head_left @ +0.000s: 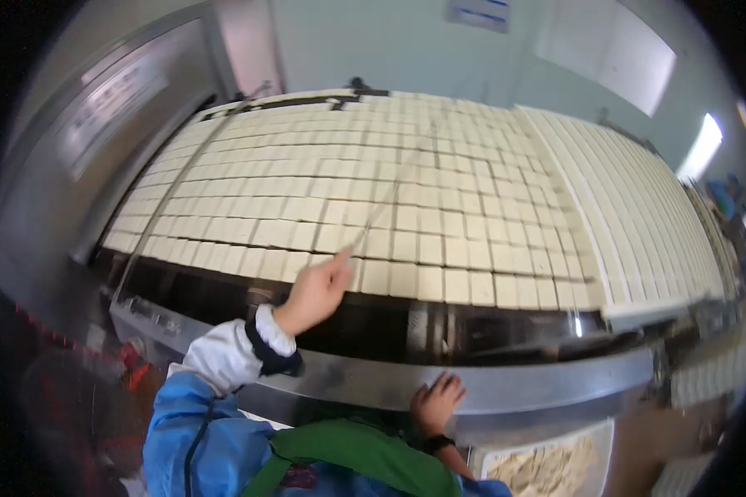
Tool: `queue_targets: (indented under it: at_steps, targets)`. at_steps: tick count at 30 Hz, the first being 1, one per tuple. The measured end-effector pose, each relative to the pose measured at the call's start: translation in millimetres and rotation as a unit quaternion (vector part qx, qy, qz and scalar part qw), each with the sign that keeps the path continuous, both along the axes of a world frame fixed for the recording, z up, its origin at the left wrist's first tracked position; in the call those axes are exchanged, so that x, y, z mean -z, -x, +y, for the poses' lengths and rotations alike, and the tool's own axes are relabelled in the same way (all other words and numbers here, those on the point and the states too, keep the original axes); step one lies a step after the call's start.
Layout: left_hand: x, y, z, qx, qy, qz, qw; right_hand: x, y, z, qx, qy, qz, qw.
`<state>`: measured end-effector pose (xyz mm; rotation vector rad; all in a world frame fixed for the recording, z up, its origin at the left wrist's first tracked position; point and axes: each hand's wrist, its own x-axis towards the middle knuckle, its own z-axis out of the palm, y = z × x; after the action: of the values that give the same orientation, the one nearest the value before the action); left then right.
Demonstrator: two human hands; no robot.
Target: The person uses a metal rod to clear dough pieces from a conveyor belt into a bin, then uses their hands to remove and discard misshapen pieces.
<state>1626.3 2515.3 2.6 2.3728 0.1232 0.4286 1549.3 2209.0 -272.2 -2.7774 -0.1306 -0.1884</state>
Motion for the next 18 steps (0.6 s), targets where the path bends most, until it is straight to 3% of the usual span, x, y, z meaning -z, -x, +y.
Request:
queue_targets:
  at_steps: [3, 5, 7, 18]
  targets:
    - [9.1, -55.0, 84.6, -0.121, -0.107, -0.027, 0.987, 3.4, 0.7, -11.6, -0.006, 0.016, -0.012, 1.000]
    - [20.9, -92.6, 132.3, -0.151, -0.112, -0.031, 0.982, 6.9, -2.9, -14.3, -0.010, 0.027, -0.028, 0.999]
    - [26.7, -126.3, 166.7, -0.185, -0.187, -0.014, 0.965, 3.7, -5.7, -17.7, -0.010, 0.034, -0.039, 0.999]
    - [56.1, -227.1, 216.1, -0.229, -0.206, 0.006, 0.951, 7.0, -19.4, -45.4, 0.011, 0.050, 0.024, 0.998]
